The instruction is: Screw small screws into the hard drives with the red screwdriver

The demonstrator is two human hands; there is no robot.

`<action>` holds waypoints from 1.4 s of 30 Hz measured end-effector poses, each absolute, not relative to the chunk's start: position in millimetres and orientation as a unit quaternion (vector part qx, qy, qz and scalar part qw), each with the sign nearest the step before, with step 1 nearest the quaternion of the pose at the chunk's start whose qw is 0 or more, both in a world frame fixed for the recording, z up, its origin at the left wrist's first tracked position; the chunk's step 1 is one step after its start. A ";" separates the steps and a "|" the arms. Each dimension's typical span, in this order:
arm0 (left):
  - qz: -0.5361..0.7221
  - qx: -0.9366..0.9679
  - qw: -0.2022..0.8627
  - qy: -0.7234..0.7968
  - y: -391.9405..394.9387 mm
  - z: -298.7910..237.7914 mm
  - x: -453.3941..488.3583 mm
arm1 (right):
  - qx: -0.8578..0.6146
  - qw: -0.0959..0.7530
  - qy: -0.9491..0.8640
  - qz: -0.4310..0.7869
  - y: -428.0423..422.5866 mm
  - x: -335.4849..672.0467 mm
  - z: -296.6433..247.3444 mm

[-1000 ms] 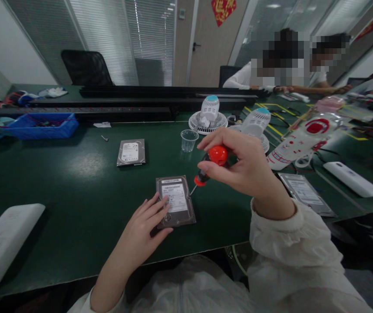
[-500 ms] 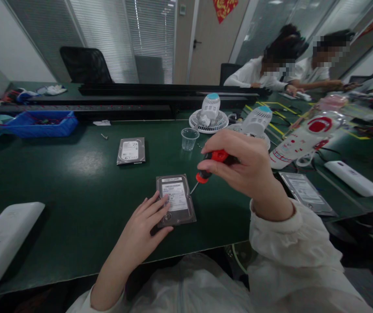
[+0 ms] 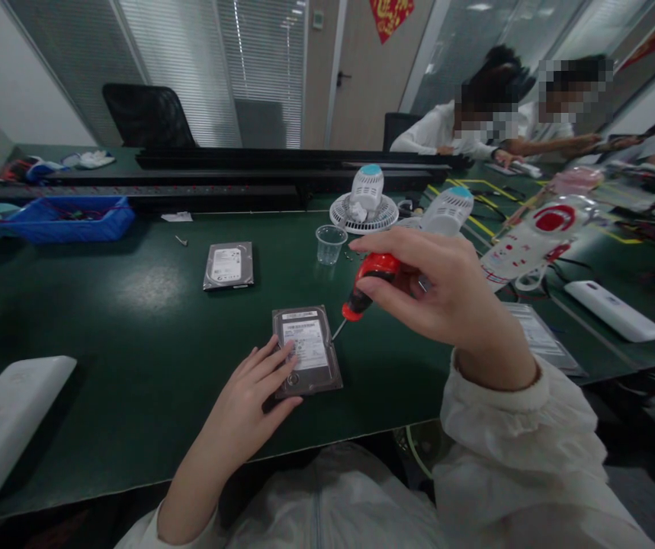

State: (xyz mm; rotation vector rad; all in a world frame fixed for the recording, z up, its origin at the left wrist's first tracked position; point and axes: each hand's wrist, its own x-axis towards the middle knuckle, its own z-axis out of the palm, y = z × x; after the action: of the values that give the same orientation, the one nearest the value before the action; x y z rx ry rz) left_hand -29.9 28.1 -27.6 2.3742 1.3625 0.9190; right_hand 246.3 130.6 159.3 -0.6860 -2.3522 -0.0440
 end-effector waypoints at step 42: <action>0.318 0.821 0.107 0.462 29.2 -28.0 -29.9 | -0.212 0.410 -0.883 0.091 137.7 235.9 132.2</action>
State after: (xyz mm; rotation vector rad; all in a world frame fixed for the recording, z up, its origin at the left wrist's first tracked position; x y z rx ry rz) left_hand -29.9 29.2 -28.0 2.4181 1.3588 0.9359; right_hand 235.9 137.7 132.2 -0.5334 -2.2224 0.2288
